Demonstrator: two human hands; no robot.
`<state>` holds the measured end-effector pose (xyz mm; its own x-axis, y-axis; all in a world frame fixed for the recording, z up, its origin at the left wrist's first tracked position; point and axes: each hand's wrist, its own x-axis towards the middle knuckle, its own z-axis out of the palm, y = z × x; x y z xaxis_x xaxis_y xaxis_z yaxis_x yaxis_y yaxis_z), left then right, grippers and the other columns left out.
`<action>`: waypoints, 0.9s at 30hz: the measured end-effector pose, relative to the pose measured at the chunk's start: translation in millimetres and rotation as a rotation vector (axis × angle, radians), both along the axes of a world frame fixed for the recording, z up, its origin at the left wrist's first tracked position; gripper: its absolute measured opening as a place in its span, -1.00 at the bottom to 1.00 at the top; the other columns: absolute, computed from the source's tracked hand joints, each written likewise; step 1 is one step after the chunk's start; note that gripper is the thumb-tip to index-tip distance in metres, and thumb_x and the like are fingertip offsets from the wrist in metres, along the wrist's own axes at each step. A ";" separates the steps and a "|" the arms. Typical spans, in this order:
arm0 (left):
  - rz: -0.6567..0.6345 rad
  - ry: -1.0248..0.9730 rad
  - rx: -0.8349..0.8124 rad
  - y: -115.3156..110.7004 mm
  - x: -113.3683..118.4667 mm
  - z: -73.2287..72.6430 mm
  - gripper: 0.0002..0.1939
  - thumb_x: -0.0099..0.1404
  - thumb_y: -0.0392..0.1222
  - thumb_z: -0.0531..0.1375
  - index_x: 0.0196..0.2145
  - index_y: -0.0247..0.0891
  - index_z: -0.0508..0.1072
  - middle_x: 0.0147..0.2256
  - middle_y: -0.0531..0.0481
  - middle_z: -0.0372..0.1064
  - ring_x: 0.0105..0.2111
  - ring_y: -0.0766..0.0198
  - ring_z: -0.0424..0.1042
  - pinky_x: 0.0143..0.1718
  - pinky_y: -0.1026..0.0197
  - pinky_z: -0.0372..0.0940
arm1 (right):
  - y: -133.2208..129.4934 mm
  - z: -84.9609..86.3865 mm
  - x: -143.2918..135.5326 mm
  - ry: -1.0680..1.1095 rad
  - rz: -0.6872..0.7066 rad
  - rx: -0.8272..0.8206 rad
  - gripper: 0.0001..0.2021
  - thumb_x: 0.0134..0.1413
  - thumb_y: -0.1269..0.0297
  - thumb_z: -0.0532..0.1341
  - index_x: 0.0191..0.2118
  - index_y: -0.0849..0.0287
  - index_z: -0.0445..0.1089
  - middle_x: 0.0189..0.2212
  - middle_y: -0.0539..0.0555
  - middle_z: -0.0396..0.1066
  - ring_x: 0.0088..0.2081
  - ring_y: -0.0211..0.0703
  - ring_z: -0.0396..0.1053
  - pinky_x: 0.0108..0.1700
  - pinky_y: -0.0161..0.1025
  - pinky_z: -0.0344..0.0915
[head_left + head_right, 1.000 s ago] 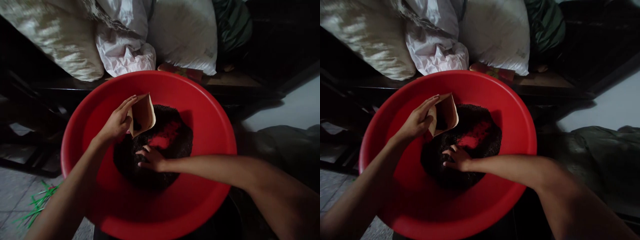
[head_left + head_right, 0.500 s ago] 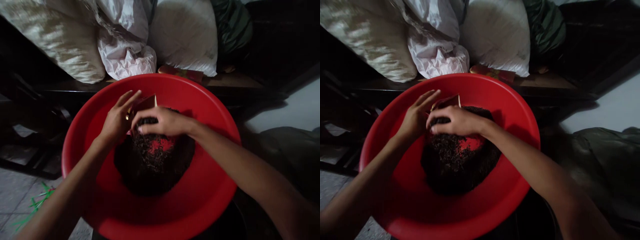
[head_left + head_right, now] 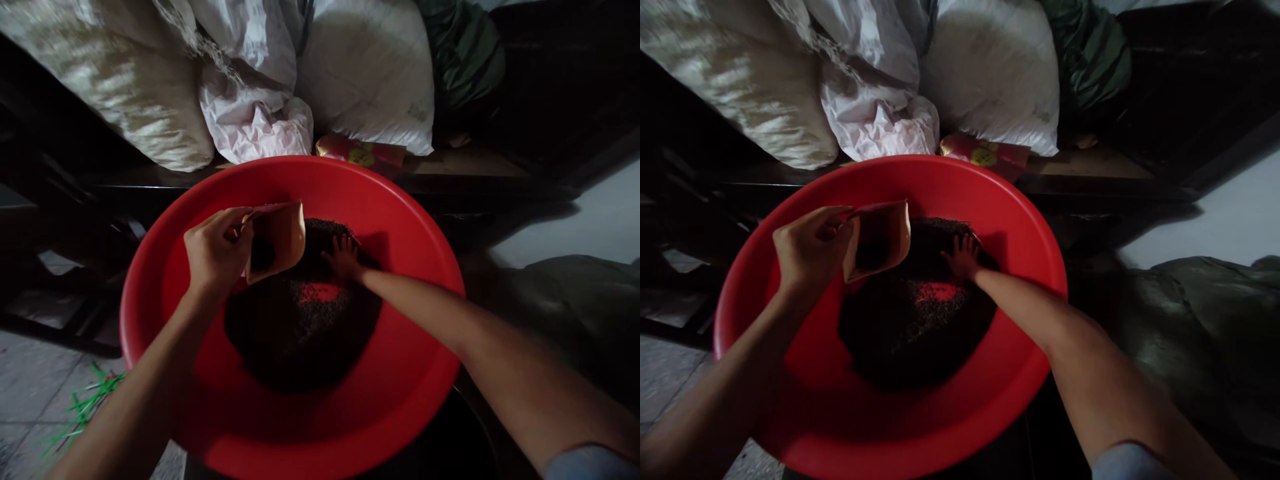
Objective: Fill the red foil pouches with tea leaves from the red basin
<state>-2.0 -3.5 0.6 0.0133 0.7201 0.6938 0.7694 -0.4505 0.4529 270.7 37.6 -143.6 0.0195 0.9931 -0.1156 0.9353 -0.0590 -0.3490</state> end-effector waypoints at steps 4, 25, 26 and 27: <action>-0.112 0.003 0.036 2.1 -3.3 -4.8 -0.80 0.30 -0.21 0.25 -0.16 -0.17 0.66 -0.39 0.06 0.54 -0.48 0.35 0.42 -0.41 0.29 0.30 | -54.9 -35.6 -69.5 0.076 0.309 -0.074 -0.26 0.45 -0.09 -0.07 0.44 0.47 0.07 0.49 0.50 -0.20 0.54 0.25 -0.33 0.48 0.22 -0.25; -0.274 -0.045 -0.002 4.4 -26.5 -25.4 -0.77 0.33 -0.17 0.23 -0.14 -0.21 0.66 -0.32 -0.03 0.58 -0.40 0.31 0.48 -0.33 0.26 0.39 | -57.4 173.2 -87.6 0.471 0.989 0.388 -0.72 0.20 0.37 0.29 0.03 0.09 0.47 0.07 0.08 0.43 0.16 0.00 0.36 0.21 -0.03 0.29; -0.253 -0.075 0.003 6.0 -27.9 -26.1 -0.78 0.31 -0.20 0.24 -0.14 -0.21 0.66 -0.31 -0.01 0.58 -0.40 0.32 0.48 -0.33 0.27 0.38 | -49.7 180.0 -78.1 0.488 0.916 0.456 -0.74 0.20 0.34 0.29 0.01 0.07 0.48 0.11 0.06 0.40 0.22 0.02 0.31 0.24 0.00 0.27; -0.223 -0.116 0.018 7.8 -29.2 -27.1 -0.79 0.31 -0.23 0.24 -0.15 -0.21 0.66 -0.31 0.00 0.59 -0.39 0.33 0.49 -0.32 0.28 0.38 | -41.8 184.3 -68.7 0.500 0.844 0.509 -0.77 0.22 0.31 0.27 -0.01 0.05 0.49 0.12 0.03 0.39 0.25 0.02 0.28 0.24 0.00 0.27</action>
<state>-31.2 4.3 -26.5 0.0905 0.6958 0.7125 0.5934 -0.6122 0.5226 202.0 -4.2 40.7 -0.6218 0.5987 0.5049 0.3537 0.7898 -0.5010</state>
